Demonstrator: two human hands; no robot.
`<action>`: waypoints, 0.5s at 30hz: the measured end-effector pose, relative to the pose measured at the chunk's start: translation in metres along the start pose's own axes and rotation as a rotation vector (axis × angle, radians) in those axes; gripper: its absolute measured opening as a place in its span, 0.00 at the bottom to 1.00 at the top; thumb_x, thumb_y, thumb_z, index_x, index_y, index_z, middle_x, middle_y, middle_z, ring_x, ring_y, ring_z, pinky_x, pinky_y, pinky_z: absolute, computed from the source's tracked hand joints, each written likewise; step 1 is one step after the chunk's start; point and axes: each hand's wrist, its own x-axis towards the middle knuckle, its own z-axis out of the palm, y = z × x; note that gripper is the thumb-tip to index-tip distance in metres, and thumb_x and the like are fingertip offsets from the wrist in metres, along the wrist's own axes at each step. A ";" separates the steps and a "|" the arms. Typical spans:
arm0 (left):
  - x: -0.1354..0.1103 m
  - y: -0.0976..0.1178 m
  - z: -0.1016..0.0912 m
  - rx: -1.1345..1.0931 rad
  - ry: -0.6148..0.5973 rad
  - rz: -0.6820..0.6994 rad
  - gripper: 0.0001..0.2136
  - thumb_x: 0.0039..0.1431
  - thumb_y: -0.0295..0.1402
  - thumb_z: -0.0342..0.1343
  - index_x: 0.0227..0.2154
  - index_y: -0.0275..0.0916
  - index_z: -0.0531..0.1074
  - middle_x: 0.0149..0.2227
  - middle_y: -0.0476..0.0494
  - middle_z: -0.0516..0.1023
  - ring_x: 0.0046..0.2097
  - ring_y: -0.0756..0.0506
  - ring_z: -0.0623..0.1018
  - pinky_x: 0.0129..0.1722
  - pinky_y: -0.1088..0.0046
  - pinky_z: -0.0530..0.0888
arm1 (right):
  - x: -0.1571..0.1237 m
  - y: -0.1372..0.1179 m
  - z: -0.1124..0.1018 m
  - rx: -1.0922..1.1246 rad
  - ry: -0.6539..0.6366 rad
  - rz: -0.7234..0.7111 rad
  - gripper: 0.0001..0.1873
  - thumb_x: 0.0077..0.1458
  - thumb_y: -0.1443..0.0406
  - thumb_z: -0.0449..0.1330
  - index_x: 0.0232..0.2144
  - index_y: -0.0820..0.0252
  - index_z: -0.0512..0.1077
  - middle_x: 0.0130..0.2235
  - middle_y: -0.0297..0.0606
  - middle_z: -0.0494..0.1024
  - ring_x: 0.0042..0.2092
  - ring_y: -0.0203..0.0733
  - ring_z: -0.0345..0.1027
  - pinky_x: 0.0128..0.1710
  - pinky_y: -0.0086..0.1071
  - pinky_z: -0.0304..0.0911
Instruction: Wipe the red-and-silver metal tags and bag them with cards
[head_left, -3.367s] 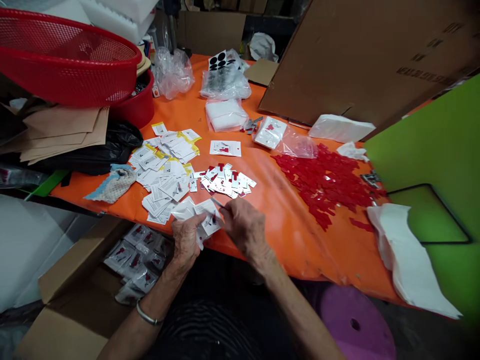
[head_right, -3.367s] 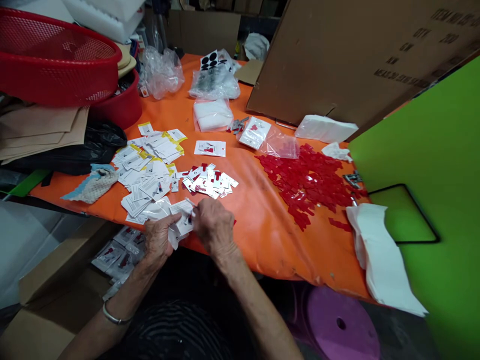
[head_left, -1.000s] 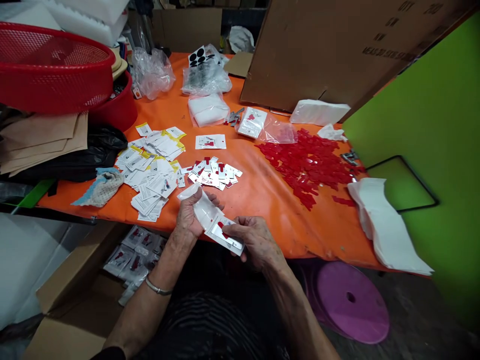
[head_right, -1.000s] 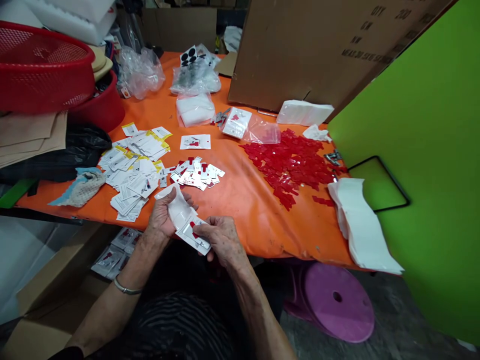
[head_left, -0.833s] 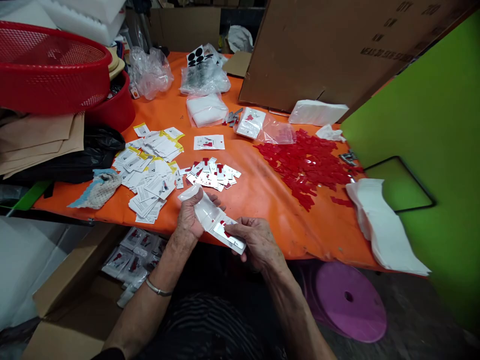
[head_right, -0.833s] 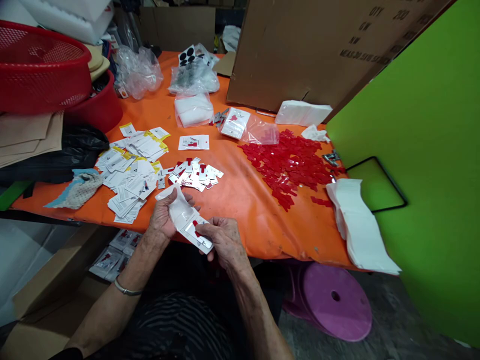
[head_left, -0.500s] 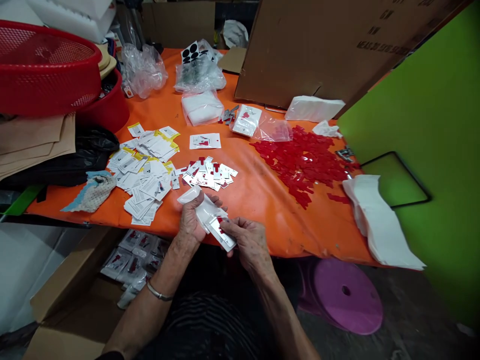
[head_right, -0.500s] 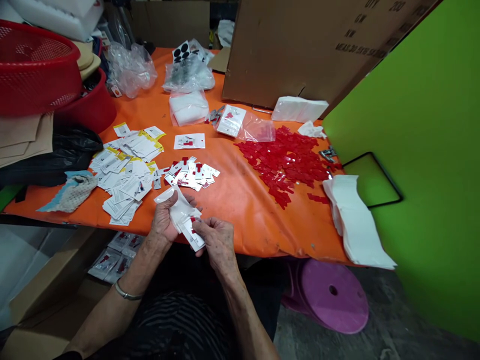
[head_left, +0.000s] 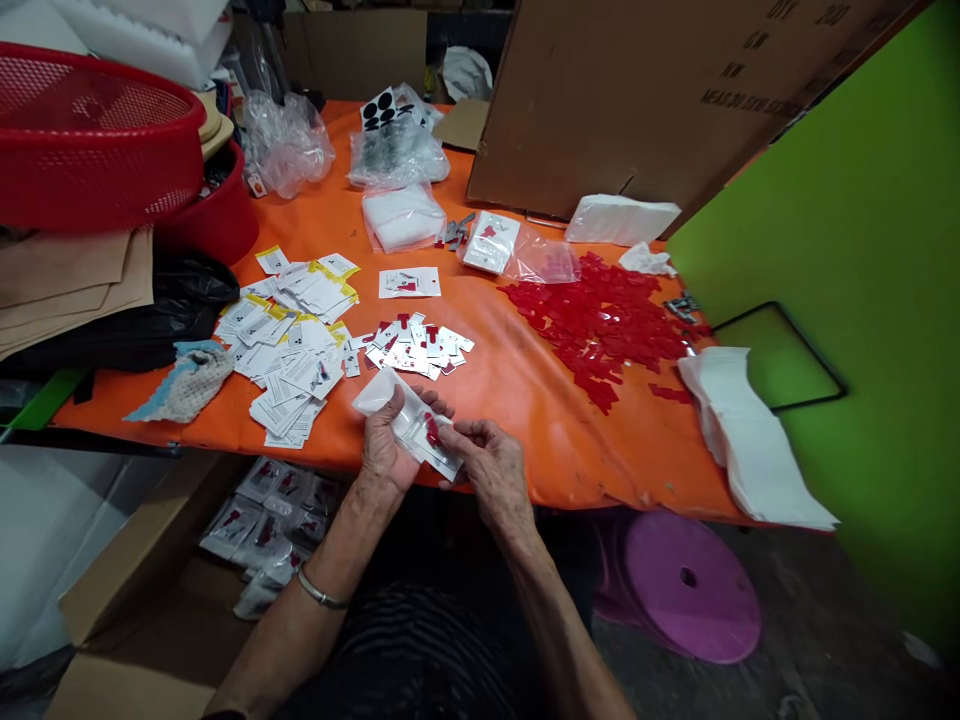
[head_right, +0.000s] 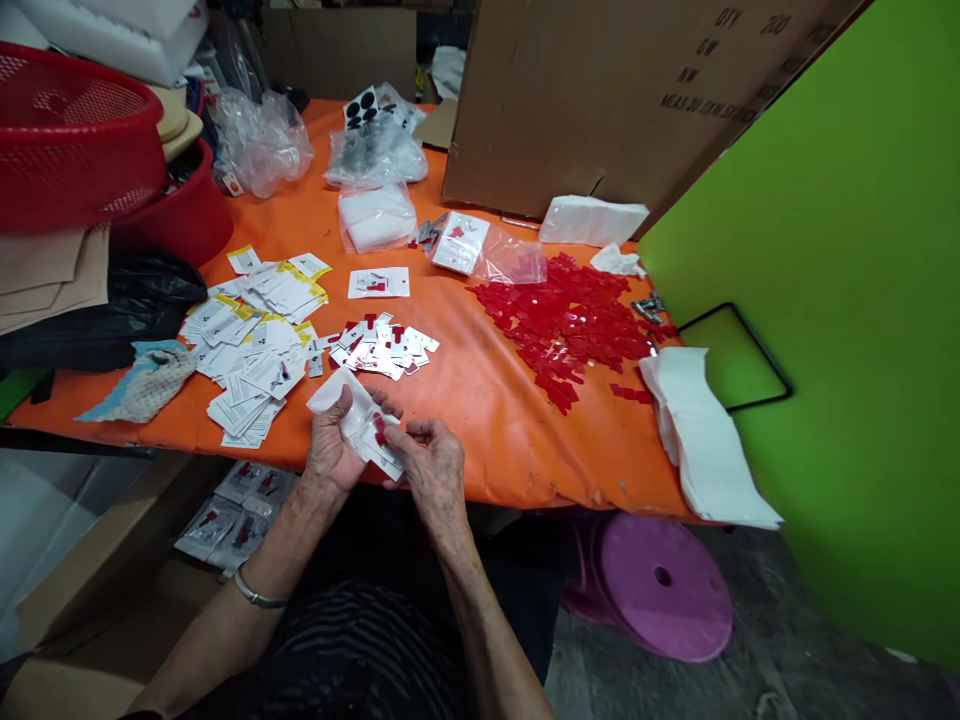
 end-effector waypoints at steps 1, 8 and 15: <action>0.001 0.002 0.000 -0.011 0.002 0.021 0.08 0.51 0.34 0.57 0.25 0.32 0.72 0.26 0.41 0.76 0.29 0.44 0.77 0.38 0.62 0.74 | -0.003 0.000 -0.003 0.033 -0.012 0.015 0.17 0.36 0.60 0.67 0.27 0.62 0.68 0.23 0.32 0.75 0.22 0.38 0.70 0.13 0.28 0.67; 0.001 0.001 -0.001 -0.042 0.003 0.061 0.10 0.50 0.36 0.59 0.25 0.33 0.71 0.26 0.43 0.75 0.30 0.45 0.76 0.37 0.64 0.74 | -0.022 0.007 -0.006 0.256 -0.094 0.066 0.13 0.34 0.62 0.68 0.23 0.65 0.71 0.21 0.36 0.75 0.19 0.36 0.70 0.14 0.23 0.65; -0.008 -0.009 -0.005 -0.030 -0.063 0.002 0.14 0.49 0.42 0.59 0.28 0.33 0.72 0.28 0.41 0.77 0.32 0.42 0.78 0.37 0.61 0.75 | -0.007 0.019 0.017 0.269 0.008 -0.052 0.09 0.36 0.65 0.65 0.20 0.63 0.68 0.14 0.27 0.68 0.12 0.27 0.56 0.09 0.20 0.50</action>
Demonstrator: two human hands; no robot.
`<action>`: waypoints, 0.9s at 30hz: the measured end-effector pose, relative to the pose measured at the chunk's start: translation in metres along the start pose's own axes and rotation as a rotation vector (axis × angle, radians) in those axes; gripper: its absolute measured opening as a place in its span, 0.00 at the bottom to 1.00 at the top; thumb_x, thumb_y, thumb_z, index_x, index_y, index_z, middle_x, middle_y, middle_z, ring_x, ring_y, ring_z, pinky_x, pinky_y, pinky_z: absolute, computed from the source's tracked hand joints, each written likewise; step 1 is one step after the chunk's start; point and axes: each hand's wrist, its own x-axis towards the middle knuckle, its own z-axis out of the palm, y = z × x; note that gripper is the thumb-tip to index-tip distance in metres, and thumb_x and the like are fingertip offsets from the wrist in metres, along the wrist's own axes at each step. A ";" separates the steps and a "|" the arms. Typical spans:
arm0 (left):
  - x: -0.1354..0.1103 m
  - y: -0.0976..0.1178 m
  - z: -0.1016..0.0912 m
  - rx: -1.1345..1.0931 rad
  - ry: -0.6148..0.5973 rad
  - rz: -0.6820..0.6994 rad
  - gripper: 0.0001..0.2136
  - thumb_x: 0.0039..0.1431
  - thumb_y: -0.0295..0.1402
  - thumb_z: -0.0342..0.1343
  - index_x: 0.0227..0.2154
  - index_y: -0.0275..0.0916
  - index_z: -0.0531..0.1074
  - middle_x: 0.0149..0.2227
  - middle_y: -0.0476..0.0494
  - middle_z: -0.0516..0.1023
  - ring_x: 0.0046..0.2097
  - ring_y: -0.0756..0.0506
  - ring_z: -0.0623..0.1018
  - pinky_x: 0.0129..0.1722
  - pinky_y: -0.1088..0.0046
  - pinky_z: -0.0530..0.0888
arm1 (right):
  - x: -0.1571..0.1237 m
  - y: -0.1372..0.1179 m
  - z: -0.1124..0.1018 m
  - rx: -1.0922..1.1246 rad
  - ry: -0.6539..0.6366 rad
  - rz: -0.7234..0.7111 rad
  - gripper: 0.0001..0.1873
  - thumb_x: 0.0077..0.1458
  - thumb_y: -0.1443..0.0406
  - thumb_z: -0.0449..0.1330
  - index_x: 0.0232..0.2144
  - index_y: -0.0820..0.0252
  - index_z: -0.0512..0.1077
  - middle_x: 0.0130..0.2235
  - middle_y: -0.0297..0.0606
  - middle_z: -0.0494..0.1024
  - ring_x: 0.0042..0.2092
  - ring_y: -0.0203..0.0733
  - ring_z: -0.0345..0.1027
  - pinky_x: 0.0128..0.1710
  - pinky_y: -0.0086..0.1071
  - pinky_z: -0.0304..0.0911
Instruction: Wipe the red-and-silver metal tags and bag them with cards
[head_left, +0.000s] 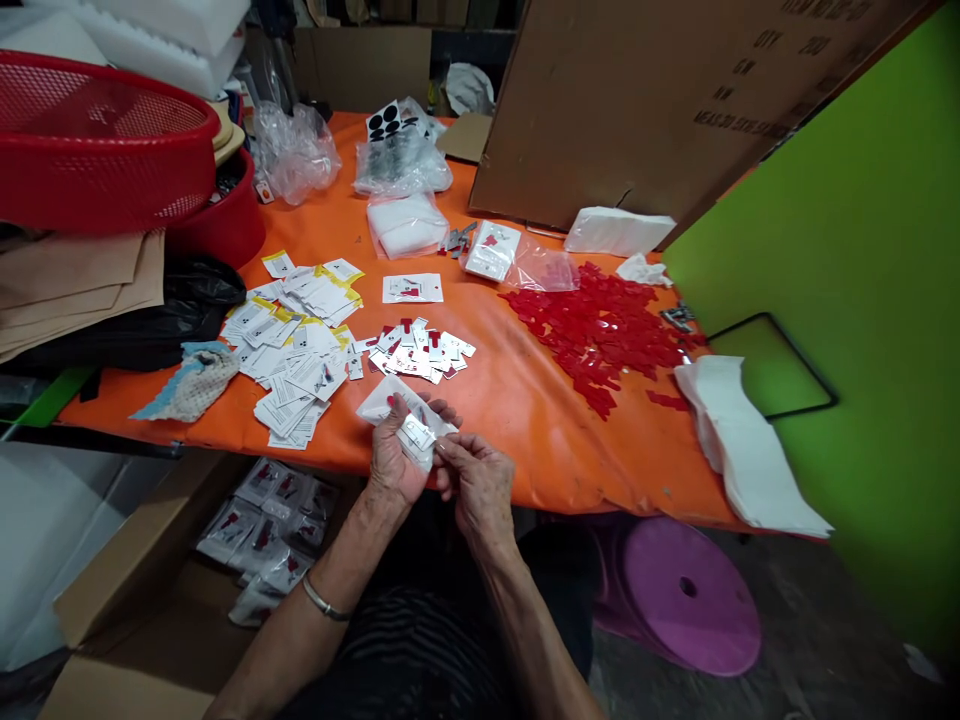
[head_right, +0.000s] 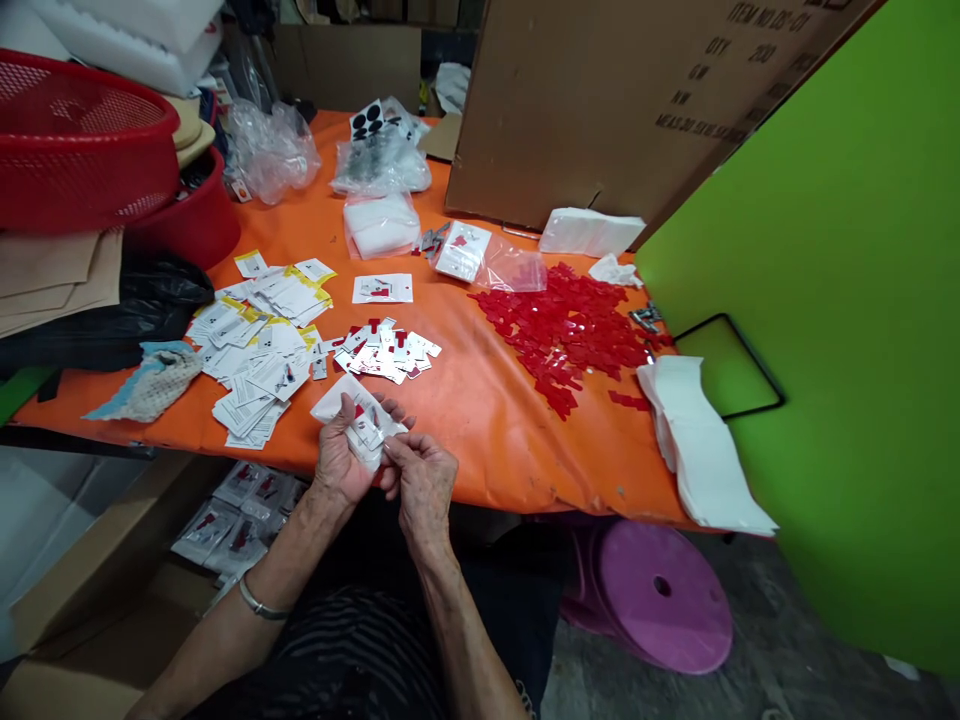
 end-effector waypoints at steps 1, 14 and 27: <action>-0.001 0.001 0.000 0.007 -0.008 0.016 0.16 0.49 0.44 0.58 0.28 0.33 0.72 0.28 0.40 0.77 0.33 0.41 0.78 0.37 0.60 0.75 | 0.001 0.002 -0.001 -0.025 0.024 -0.031 0.09 0.37 0.66 0.65 0.22 0.62 0.68 0.14 0.26 0.67 0.12 0.27 0.55 0.09 0.19 0.48; -0.010 -0.008 -0.005 0.082 -0.161 -0.022 0.28 0.44 0.52 0.58 0.39 0.31 0.73 0.36 0.32 0.78 0.43 0.35 0.76 0.41 0.60 0.72 | 0.012 0.010 -0.006 -0.158 0.063 -0.211 0.10 0.42 0.60 0.64 0.21 0.61 0.70 0.20 0.27 0.70 0.23 0.32 0.60 0.23 0.26 0.59; 0.007 0.010 -0.013 -0.060 0.081 0.037 0.05 0.51 0.26 0.58 0.32 0.33 0.73 0.33 0.44 0.79 0.34 0.47 0.78 0.46 0.65 0.72 | 0.030 -0.013 -0.003 -0.102 -0.054 -0.167 0.06 0.37 0.65 0.64 0.20 0.61 0.72 0.19 0.27 0.70 0.20 0.31 0.60 0.20 0.25 0.56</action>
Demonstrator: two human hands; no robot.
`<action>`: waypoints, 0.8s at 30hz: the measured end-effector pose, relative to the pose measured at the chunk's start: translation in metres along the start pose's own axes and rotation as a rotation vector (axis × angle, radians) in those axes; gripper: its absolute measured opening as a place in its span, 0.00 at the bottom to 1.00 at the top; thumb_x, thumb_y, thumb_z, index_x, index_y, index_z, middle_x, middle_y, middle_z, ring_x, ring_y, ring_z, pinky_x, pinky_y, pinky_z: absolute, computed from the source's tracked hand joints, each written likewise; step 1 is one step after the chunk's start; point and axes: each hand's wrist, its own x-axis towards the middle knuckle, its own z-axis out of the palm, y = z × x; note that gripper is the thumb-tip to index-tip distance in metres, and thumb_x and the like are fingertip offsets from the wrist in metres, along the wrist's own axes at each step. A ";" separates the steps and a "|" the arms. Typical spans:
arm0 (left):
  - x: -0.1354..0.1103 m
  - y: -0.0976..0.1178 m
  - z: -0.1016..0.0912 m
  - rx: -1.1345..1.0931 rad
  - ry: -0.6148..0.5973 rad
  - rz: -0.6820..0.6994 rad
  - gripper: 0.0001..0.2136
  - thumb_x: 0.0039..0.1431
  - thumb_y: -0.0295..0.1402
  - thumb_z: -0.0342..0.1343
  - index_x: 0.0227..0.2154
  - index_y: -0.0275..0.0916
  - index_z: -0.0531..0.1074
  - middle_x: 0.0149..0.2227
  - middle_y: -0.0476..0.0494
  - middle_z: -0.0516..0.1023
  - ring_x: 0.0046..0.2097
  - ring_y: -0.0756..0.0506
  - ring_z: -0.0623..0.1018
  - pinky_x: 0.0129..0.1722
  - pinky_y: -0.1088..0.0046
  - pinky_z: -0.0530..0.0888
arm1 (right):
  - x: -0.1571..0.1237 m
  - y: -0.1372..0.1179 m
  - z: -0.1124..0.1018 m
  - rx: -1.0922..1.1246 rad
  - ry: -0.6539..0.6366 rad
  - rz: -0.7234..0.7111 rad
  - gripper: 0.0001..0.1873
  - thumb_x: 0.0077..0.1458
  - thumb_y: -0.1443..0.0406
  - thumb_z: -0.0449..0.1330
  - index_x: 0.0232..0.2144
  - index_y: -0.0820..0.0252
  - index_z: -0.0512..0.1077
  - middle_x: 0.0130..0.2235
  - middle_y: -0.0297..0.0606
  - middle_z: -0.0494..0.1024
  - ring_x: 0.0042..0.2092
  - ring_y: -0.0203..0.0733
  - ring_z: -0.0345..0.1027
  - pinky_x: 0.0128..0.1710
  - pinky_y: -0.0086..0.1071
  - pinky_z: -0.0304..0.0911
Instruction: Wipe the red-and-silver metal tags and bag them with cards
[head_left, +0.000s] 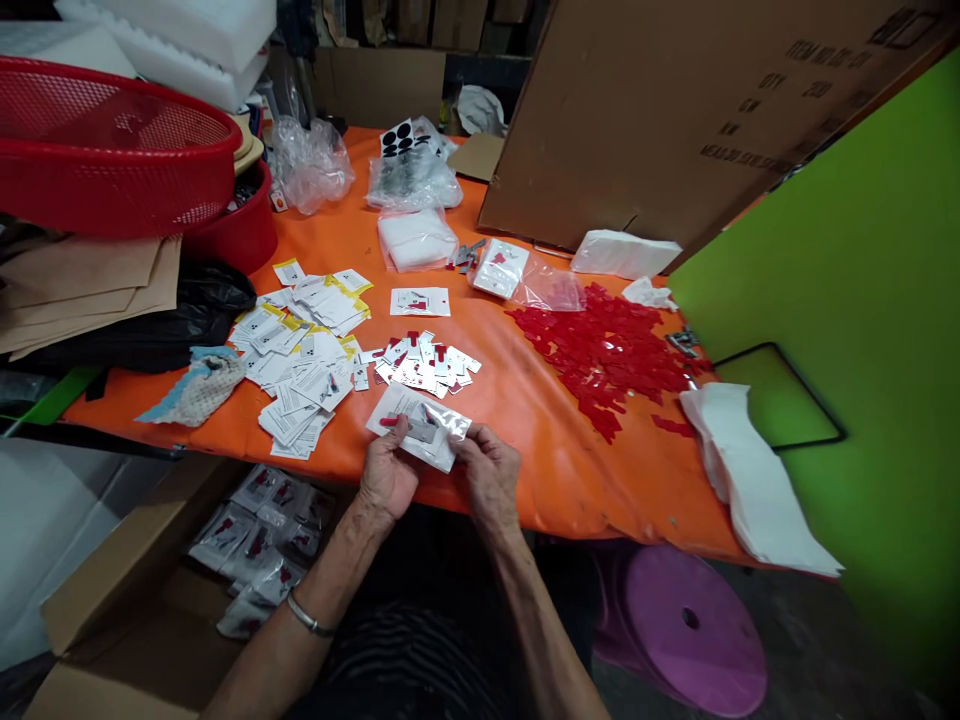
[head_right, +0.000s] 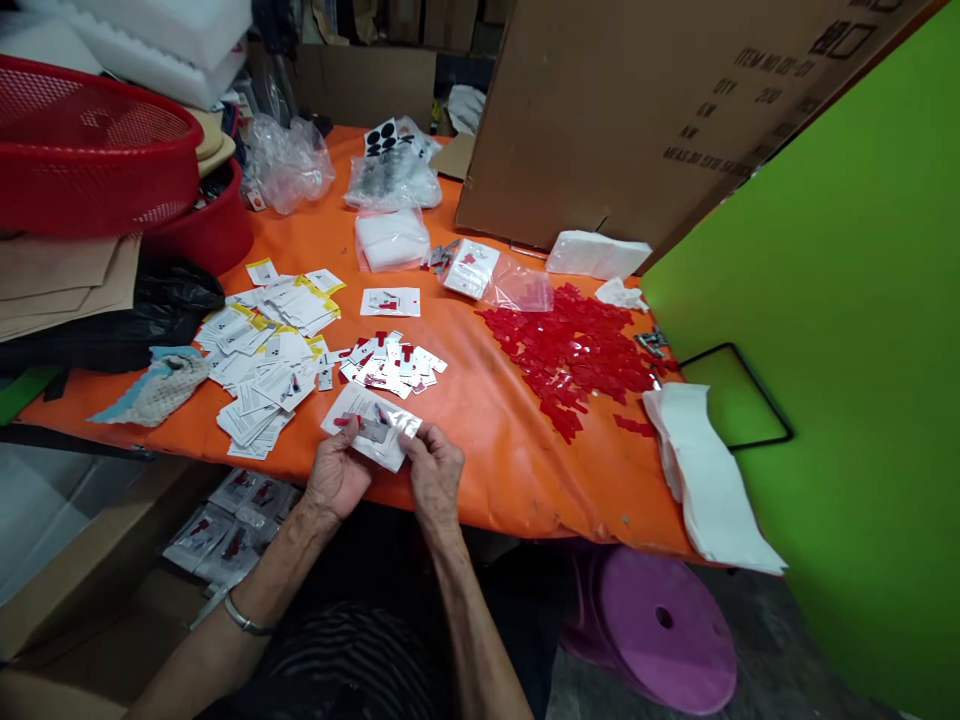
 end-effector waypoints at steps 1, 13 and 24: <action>0.002 0.003 0.000 0.009 0.024 0.013 0.05 0.52 0.25 0.57 0.33 0.33 0.73 0.33 0.44 0.79 0.34 0.47 0.78 0.45 0.65 0.73 | 0.000 -0.004 -0.001 0.050 -0.083 0.033 0.07 0.39 0.64 0.62 0.24 0.61 0.73 0.22 0.30 0.73 0.23 0.33 0.63 0.22 0.26 0.59; 0.012 0.012 0.002 0.103 -0.047 0.044 0.13 0.43 0.27 0.63 0.35 0.32 0.74 0.32 0.42 0.80 0.34 0.43 0.79 0.35 0.65 0.77 | 0.042 -0.001 0.019 -0.213 -0.001 -0.095 0.10 0.37 0.61 0.62 0.20 0.62 0.68 0.19 0.28 0.68 0.22 0.33 0.58 0.22 0.27 0.55; 0.045 0.052 0.014 0.432 -0.010 0.176 0.16 0.23 0.25 0.68 0.24 0.30 0.77 0.22 0.43 0.79 0.23 0.46 0.76 0.27 0.70 0.74 | 0.075 -0.025 0.026 -0.275 -0.106 -0.079 0.12 0.36 0.59 0.61 0.17 0.60 0.63 0.17 0.26 0.62 0.20 0.30 0.52 0.19 0.26 0.47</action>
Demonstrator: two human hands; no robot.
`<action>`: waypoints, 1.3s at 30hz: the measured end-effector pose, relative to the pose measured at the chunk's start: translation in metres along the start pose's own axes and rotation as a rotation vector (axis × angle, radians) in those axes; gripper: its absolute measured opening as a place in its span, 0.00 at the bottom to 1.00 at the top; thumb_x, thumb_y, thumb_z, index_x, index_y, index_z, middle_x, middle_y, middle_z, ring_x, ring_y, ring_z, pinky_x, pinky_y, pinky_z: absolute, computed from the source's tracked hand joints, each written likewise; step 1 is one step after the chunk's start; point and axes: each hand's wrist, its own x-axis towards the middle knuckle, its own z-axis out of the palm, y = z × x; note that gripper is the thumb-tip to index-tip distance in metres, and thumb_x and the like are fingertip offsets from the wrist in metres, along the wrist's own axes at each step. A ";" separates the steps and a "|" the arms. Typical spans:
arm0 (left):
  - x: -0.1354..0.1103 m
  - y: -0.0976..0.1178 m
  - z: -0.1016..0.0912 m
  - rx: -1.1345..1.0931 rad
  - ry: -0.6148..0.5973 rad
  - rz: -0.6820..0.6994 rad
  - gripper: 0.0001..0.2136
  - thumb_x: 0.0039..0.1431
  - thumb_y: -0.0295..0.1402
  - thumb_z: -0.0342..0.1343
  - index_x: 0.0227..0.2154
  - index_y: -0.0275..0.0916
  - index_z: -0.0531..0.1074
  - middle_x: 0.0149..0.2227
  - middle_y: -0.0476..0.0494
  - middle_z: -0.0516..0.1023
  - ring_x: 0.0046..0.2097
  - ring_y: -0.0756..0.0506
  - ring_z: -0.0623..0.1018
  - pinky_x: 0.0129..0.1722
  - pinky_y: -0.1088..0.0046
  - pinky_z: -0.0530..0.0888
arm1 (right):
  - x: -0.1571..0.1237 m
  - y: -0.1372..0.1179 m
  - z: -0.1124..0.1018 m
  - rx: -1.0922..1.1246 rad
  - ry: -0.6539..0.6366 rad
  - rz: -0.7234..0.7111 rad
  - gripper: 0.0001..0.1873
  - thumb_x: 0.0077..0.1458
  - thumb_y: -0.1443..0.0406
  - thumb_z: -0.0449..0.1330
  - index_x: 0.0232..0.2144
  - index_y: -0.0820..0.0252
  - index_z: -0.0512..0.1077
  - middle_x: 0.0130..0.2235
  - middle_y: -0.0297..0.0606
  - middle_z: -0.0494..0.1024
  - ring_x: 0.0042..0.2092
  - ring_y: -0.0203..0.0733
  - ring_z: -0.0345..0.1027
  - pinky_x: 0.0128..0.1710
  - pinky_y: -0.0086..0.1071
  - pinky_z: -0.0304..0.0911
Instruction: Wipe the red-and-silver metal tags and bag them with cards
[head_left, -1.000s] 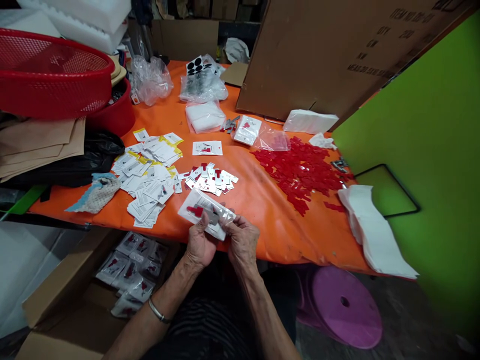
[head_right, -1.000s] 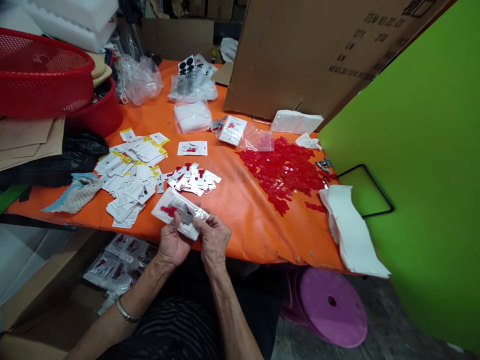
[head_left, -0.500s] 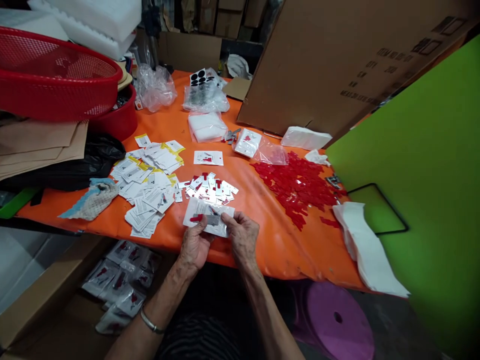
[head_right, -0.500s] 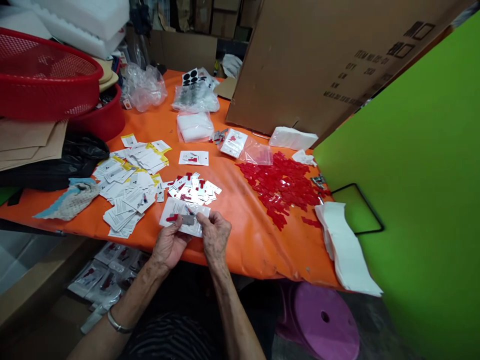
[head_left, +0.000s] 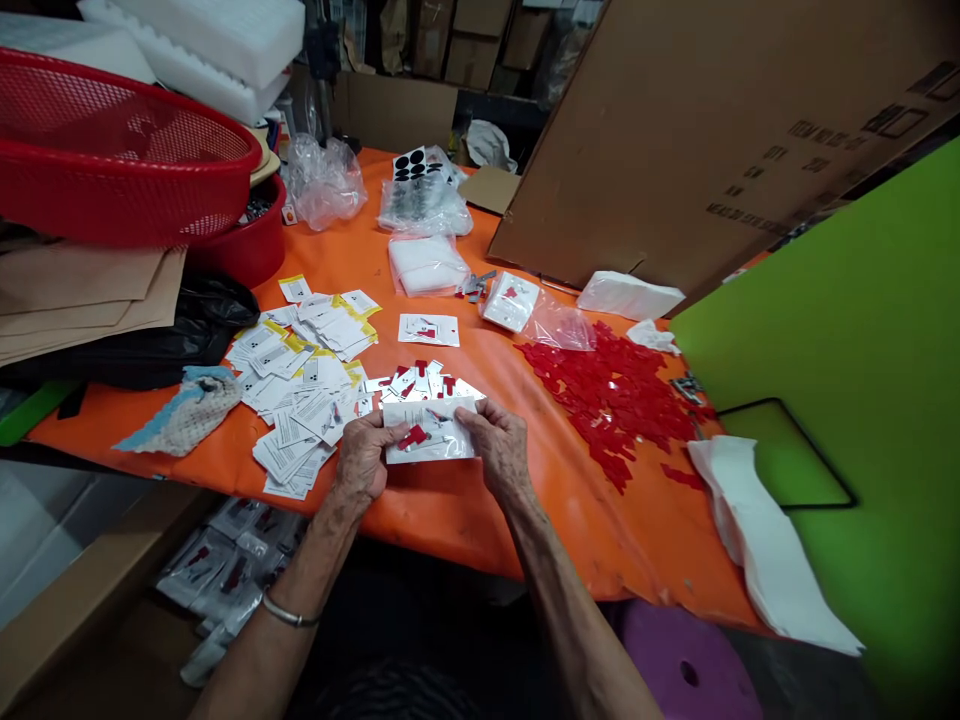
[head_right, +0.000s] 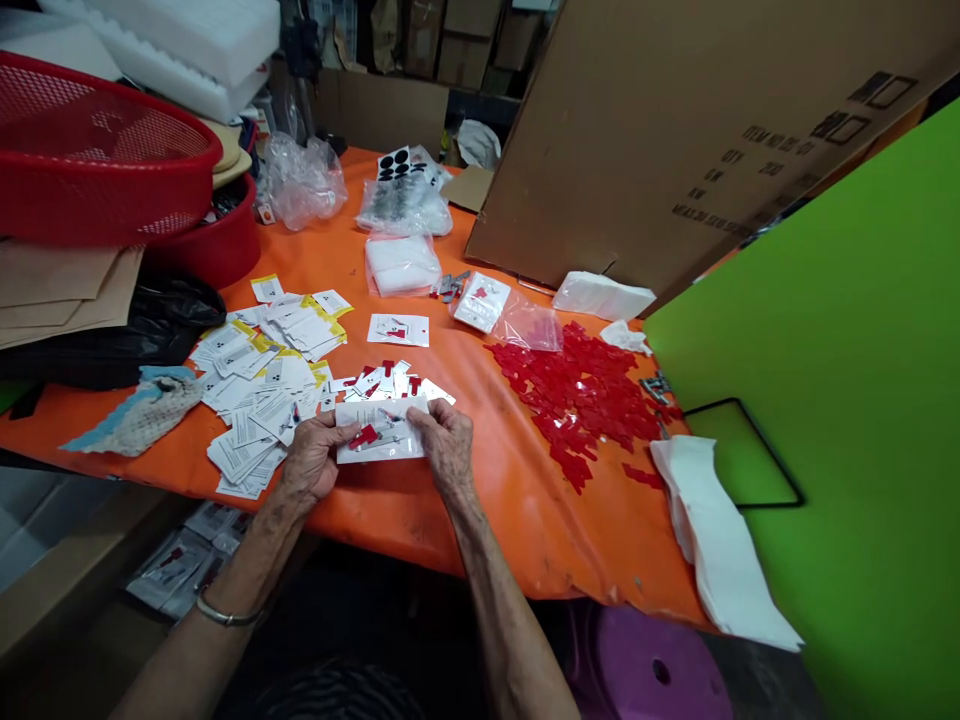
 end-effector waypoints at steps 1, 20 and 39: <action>0.000 0.000 0.000 -0.002 -0.006 -0.005 0.16 0.23 0.25 0.68 0.24 0.30 0.77 0.21 0.43 0.78 0.23 0.46 0.76 0.27 0.70 0.74 | 0.000 -0.003 0.001 -0.007 0.002 0.000 0.12 0.36 0.60 0.61 0.17 0.59 0.62 0.17 0.26 0.62 0.20 0.30 0.52 0.19 0.26 0.47; -0.020 0.043 0.006 0.561 -0.387 0.011 0.08 0.33 0.34 0.66 0.16 0.33 0.76 0.16 0.47 0.74 0.19 0.51 0.70 0.21 0.76 0.65 | -0.035 -0.061 -0.009 -0.189 -0.423 0.023 0.10 0.38 0.60 0.61 0.16 0.62 0.71 0.17 0.30 0.67 0.21 0.31 0.56 0.23 0.28 0.52; -0.031 0.057 0.010 0.710 -0.572 0.158 0.09 0.40 0.33 0.62 0.15 0.34 0.71 0.15 0.50 0.69 0.19 0.53 0.66 0.20 0.78 0.60 | -0.053 -0.066 0.005 -0.180 -0.396 0.070 0.12 0.30 0.63 0.65 0.11 0.62 0.65 0.13 0.27 0.63 0.17 0.28 0.53 0.18 0.26 0.50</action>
